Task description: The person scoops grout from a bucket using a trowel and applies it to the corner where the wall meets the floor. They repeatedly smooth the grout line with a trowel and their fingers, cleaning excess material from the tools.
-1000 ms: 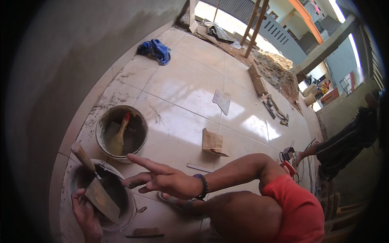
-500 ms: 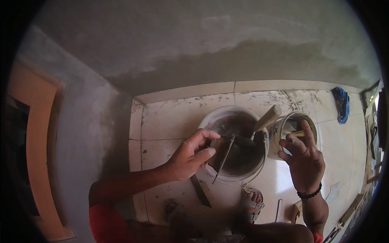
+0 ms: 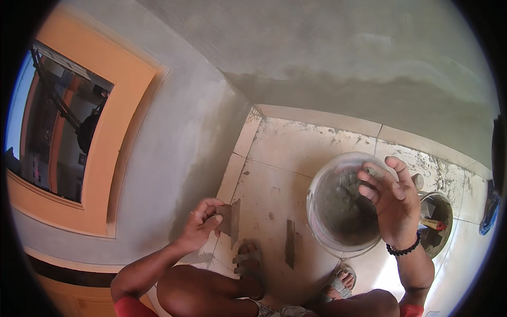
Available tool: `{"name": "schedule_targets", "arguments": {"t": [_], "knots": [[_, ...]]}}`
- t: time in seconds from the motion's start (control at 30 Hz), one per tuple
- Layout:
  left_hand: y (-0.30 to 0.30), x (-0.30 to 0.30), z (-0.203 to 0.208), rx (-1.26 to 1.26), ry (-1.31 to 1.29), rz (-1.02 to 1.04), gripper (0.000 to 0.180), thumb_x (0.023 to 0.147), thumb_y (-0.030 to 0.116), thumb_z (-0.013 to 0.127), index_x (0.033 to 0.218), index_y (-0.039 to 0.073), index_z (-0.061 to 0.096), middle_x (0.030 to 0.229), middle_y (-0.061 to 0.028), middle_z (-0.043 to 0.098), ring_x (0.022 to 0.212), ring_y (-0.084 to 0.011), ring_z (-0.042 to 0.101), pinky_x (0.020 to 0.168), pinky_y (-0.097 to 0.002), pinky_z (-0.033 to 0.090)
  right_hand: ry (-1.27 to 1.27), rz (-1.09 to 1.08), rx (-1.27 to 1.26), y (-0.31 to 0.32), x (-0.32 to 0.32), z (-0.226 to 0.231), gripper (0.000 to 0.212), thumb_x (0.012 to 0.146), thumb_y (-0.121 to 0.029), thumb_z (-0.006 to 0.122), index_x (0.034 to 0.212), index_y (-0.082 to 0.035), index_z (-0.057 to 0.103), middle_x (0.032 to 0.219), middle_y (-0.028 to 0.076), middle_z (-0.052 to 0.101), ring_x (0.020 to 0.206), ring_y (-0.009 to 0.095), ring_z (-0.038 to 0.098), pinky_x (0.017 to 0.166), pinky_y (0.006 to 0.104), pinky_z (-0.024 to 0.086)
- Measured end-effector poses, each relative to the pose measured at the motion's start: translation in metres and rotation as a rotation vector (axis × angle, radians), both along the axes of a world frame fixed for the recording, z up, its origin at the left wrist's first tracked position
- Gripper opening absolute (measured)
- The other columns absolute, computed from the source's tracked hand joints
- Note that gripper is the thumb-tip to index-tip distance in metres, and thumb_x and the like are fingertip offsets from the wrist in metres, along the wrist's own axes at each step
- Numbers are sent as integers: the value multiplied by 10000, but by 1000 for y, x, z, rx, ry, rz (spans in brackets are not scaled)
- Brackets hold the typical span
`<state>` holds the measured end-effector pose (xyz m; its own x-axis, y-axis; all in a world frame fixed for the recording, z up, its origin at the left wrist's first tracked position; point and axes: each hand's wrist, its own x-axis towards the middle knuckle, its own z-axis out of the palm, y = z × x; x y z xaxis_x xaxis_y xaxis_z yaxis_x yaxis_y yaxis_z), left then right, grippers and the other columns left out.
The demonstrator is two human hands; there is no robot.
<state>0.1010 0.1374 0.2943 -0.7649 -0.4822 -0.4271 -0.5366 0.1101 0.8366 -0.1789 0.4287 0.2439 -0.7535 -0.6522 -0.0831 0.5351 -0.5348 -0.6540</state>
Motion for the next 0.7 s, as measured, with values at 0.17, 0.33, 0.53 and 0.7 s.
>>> {"name": "schedule_targets", "arguments": {"t": [0.17,0.33,0.53,0.7], "knots": [[-3,22,-24,100,148,150,307,975,64,489,1269,49,399,1112,-113,595,847,-124,584,635,-273,508,54,198,227,-57,-3,10,375,874,-162,482,1243,-95,465,1213,188,588,1088,257,592,926,374,476],[-9,32,-96,328,167,274,328,962,78,503,1271,46,399,1136,-125,588,868,-146,595,659,-294,522,259,480,544,-179,-9,9,311,906,-110,443,1209,-51,479,1194,175,599,882,197,652,767,304,534],[-27,29,-118,469,147,444,389,933,125,543,1284,53,392,1123,-127,598,856,-153,606,697,-295,522,403,453,835,-317,-43,-74,350,878,-50,383,1212,-30,482,1168,159,612,873,221,646,772,343,547],[-36,49,-129,552,209,450,392,928,95,522,1290,57,379,1113,-150,597,849,-178,601,684,-328,516,-53,128,611,-391,-22,-154,396,841,20,372,1218,-30,483,1189,167,599,915,259,632,776,374,543]]}}
